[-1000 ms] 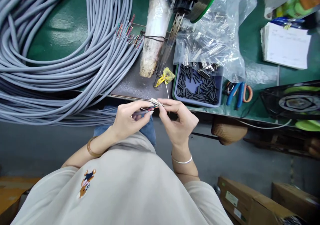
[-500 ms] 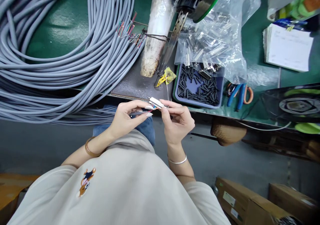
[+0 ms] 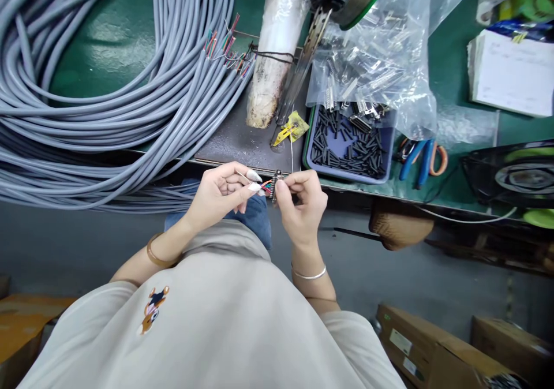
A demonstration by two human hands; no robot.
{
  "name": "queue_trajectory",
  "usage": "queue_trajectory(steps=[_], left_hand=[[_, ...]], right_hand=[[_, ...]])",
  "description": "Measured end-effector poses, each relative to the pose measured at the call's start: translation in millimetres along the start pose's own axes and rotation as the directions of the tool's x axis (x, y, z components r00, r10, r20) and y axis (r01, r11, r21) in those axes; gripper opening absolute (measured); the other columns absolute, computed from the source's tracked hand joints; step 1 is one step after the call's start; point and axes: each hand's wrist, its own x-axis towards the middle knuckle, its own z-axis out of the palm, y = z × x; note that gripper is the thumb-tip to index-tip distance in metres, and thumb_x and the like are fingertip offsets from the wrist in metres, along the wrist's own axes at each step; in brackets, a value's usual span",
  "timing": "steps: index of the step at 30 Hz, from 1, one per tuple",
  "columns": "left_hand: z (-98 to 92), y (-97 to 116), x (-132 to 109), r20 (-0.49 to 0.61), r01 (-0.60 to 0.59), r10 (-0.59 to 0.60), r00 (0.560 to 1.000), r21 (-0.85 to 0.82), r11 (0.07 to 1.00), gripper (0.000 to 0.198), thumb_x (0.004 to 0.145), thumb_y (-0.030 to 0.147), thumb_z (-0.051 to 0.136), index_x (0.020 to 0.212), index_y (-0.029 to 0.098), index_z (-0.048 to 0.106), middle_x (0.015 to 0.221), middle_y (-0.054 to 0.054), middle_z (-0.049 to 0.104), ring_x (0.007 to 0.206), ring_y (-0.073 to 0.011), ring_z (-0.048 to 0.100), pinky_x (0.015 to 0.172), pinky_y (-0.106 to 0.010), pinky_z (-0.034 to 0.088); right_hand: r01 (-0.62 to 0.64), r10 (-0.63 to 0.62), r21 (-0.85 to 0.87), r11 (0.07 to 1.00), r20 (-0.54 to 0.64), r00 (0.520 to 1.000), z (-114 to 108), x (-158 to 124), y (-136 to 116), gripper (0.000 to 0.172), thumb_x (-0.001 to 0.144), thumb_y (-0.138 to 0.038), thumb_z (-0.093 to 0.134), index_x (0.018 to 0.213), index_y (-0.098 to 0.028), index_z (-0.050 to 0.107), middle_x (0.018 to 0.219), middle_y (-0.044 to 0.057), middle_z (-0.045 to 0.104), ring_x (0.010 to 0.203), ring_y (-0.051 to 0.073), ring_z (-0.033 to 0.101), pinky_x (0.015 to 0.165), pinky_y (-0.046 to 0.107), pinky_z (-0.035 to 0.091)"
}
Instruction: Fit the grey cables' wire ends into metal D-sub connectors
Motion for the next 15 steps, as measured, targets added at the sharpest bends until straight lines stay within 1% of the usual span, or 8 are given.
queue_trajectory(steps=[2, 4, 7, 11, 13, 15], left_hand=[[-1.6, -1, 0, 0.002, 0.012, -0.012, 1.0, -0.016, 1.0, 0.033, 0.08, 0.038, 0.084, 0.092, 0.015, 0.065, 0.061, 0.003, 0.068, 0.042, -0.0056, 0.056, 0.04, -0.015, 0.043], [-3.7, -2, 0, 0.015, 0.011, -0.01, 1.0, -0.044, 0.999, 0.032, 0.08, 0.038, 0.084, 0.092, 0.016, 0.065, 0.063, 0.002, 0.069, 0.043, -0.0055, 0.056, 0.041, -0.015, 0.044], [-6.8, -4, -1, 0.038, -0.012, 0.015, 0.999, -0.083, 0.996, 0.028, 0.08, 0.037, 0.084, 0.087, 0.015, 0.068, 0.064, 0.001, 0.07, 0.045, -0.0066, 0.059, 0.042, -0.016, 0.045], [-8.7, -5, -1, 0.054, -0.062, 0.067, 0.996, -0.098, 0.993, 0.023, 0.077, 0.033, 0.087, 0.079, 0.014, 0.074, 0.074, -0.004, 0.075, 0.049, -0.0071, 0.062, 0.045, -0.017, 0.05], [-8.6, -4, -1, 0.081, -0.084, 0.091, 0.992, -0.09, 0.992, 0.024, 0.074, 0.033, 0.089, 0.077, 0.013, 0.077, 0.077, -0.005, 0.076, 0.049, -0.0066, 0.061, 0.044, -0.017, 0.049], [-7.7, -3, -1, 0.104, -0.098, 0.104, 0.989, -0.07, 0.993, 0.023, 0.074, 0.032, 0.089, 0.078, 0.012, 0.078, 0.077, -0.005, 0.075, 0.049, -0.0052, 0.059, 0.042, -0.015, 0.046]], right_hand=[[-0.089, 0.088, 0.074, 0.993, 0.017, 0.996, 1, 2, -5, 0.024, 0.098, -0.04, 0.063, 0.083, -0.025, 0.052, 0.062, -0.008, 0.051, 0.047, 0.008, 0.048, 0.047, 0.024, 0.038], [-0.138, 0.135, 0.136, 0.981, 0.032, 0.99, 2, 4, -8, 0.027, 0.097, -0.043, 0.064, 0.082, -0.025, 0.051, 0.059, -0.009, 0.049, 0.045, 0.008, 0.046, 0.045, 0.023, 0.035], [-0.195, 0.184, 0.236, 0.952, 0.068, 0.981, 1, 8, -10, 0.03, 0.094, -0.046, 0.068, 0.081, -0.025, 0.051, 0.056, -0.009, 0.054, 0.042, 0.007, 0.047, 0.042, 0.021, 0.035], [-0.294, 0.244, 0.361, 0.885, 0.179, 0.953, 0, 13, -10, 0.035, 0.091, -0.05, 0.073, 0.081, -0.025, 0.05, 0.056, -0.008, 0.06, 0.04, 0.007, 0.05, 0.037, 0.018, 0.034], [-0.331, 0.264, 0.372, 0.867, 0.219, 0.939, -1, 14, -9, 0.036, 0.09, -0.051, 0.073, 0.081, -0.025, 0.05, 0.057, -0.008, 0.062, 0.041, 0.008, 0.052, 0.036, 0.017, 0.035], [-0.329, 0.265, 0.339, 0.881, 0.223, 0.938, -3, 13, -9, 0.035, 0.091, -0.05, 0.073, 0.082, -0.024, 0.05, 0.059, -0.007, 0.063, 0.042, 0.008, 0.054, 0.038, 0.017, 0.038]])
